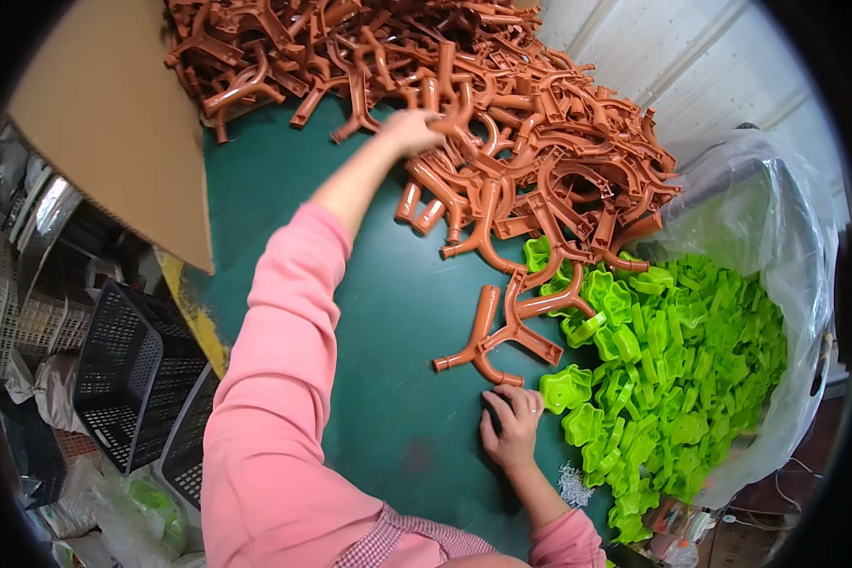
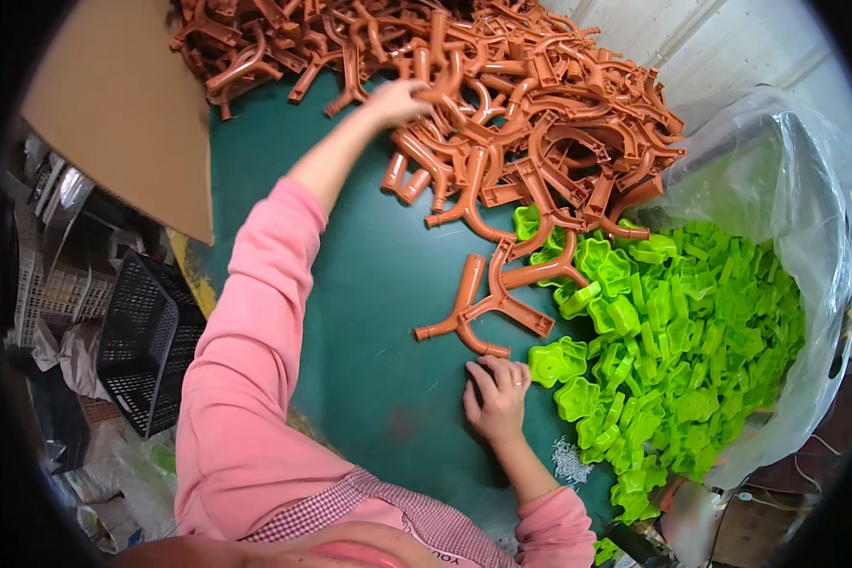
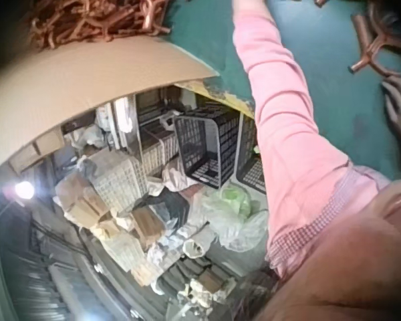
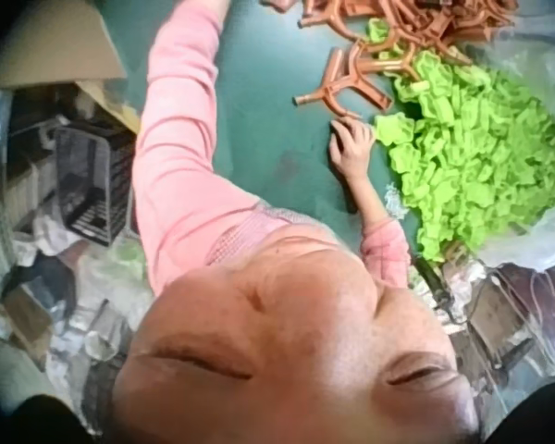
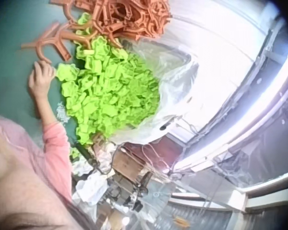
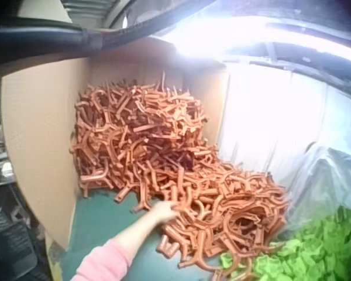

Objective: The person assembles green star-shaped plastic pieces onto brown Y-shaped plastic frames using a cordless drill and screws. They repeatedly pick up parts, align them, and fasten them together on a green worktable.

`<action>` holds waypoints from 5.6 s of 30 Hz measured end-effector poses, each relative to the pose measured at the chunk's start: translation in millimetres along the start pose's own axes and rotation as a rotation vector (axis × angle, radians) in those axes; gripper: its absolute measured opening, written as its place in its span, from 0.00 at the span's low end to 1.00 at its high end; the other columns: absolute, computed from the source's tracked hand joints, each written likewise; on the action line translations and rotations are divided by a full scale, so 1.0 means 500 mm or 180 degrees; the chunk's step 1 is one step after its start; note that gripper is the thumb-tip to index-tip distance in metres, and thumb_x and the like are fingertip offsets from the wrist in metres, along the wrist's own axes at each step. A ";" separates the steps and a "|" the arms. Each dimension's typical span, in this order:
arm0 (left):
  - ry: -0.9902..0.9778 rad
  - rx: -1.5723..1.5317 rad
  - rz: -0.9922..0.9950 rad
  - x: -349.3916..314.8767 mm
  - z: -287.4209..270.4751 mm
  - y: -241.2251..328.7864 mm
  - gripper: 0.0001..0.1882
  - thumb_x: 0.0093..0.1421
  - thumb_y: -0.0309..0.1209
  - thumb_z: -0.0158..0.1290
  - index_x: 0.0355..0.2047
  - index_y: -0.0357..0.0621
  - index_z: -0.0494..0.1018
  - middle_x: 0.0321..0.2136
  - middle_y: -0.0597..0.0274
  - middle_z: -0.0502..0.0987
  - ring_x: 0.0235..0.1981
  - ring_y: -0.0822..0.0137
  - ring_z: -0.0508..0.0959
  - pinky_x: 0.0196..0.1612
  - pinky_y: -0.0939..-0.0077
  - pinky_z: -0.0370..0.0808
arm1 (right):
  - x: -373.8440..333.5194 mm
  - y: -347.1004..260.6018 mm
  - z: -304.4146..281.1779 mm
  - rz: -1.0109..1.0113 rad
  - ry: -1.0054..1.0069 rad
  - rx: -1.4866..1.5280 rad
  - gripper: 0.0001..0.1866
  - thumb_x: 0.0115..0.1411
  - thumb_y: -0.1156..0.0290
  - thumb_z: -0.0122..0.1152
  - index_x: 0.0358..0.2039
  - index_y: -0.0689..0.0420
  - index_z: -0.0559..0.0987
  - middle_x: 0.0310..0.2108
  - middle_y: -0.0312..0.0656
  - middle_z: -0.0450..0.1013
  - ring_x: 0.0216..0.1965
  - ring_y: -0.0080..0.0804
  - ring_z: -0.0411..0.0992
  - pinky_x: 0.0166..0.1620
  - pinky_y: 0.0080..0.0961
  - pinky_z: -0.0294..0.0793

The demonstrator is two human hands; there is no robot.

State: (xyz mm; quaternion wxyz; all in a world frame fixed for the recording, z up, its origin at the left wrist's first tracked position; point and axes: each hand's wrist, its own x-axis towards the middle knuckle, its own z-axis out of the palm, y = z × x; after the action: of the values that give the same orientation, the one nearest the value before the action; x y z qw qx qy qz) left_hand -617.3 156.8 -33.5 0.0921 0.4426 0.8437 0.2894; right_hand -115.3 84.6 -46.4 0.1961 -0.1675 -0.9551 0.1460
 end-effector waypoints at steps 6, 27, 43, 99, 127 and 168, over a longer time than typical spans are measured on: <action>-0.0367 -0.0260 0.0872 -0.185 0.048 0.081 0.33 0.56 0.49 0.58 0.59 0.49 0.70 0.58 0.50 0.69 0.59 0.50 0.69 0.62 0.62 0.66 | 0.013 -0.004 0.006 -0.0121 0.0135 0.0034 0.16 0.47 0.74 0.64 0.40 0.54 0.80 0.41 0.39 0.72 0.45 0.41 0.69 0.54 0.41 0.62; -0.0782 -0.5922 0.4728 -0.639 -0.225 0.556 0.17 0.57 0.27 0.64 0.39 0.22 0.76 0.34 0.42 0.74 0.26 0.65 0.80 0.25 0.78 0.78 | 0.001 0.005 0.018 -0.0011 -0.0038 0.0058 0.17 0.49 0.68 0.66 0.41 0.55 0.81 0.43 0.42 0.74 0.46 0.43 0.70 0.55 0.40 0.62; -0.1276 -0.2769 0.2381 -0.685 -0.120 0.541 0.09 0.57 0.30 0.62 0.32 0.35 0.79 0.30 0.55 0.80 0.33 0.66 0.78 0.37 0.75 0.72 | -0.010 0.036 0.011 -0.0632 0.1032 0.0612 0.21 0.52 0.63 0.66 0.47 0.51 0.79 0.47 0.41 0.73 0.47 0.43 0.71 0.55 0.44 0.63; 0.1212 0.0329 0.0202 -0.702 0.013 -0.003 0.14 0.56 0.33 0.59 0.43 0.47 0.76 0.48 0.59 0.73 0.54 0.56 0.70 0.56 0.59 0.67 | 0.500 0.118 -0.148 0.0395 -0.0188 -0.1005 0.35 0.57 0.60 0.58 0.65 0.23 0.62 0.34 0.54 0.78 0.36 0.55 0.77 0.40 0.48 0.75; 0.1105 0.0758 0.0995 -0.671 0.022 -0.034 0.14 0.61 0.28 0.52 0.47 0.39 0.74 0.49 0.48 0.73 0.49 0.44 0.72 0.51 0.53 0.70 | -0.098 -0.153 -0.170 0.1961 -0.0671 0.4572 0.39 0.57 0.74 0.62 0.69 0.44 0.61 0.21 0.29 0.66 0.12 0.15 0.57 0.15 0.17 0.57; 0.1499 0.0993 0.0042 -0.678 -0.046 -0.088 0.14 0.57 0.32 0.57 0.45 0.46 0.76 0.47 0.61 0.74 0.52 0.57 0.71 0.53 0.61 0.69 | 0.374 -0.092 -0.192 0.1099 0.0380 0.3678 0.26 0.55 0.79 0.57 0.56 0.62 0.69 0.28 0.32 0.67 0.22 0.18 0.65 0.22 0.17 0.65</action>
State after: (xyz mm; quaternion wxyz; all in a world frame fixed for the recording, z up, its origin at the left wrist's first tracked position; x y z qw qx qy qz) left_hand -456.7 -143.4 -73.8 -0.1776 0.3776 0.8733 0.2514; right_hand -248.8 134.3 115.0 0.2821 -0.1943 -0.6675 0.6611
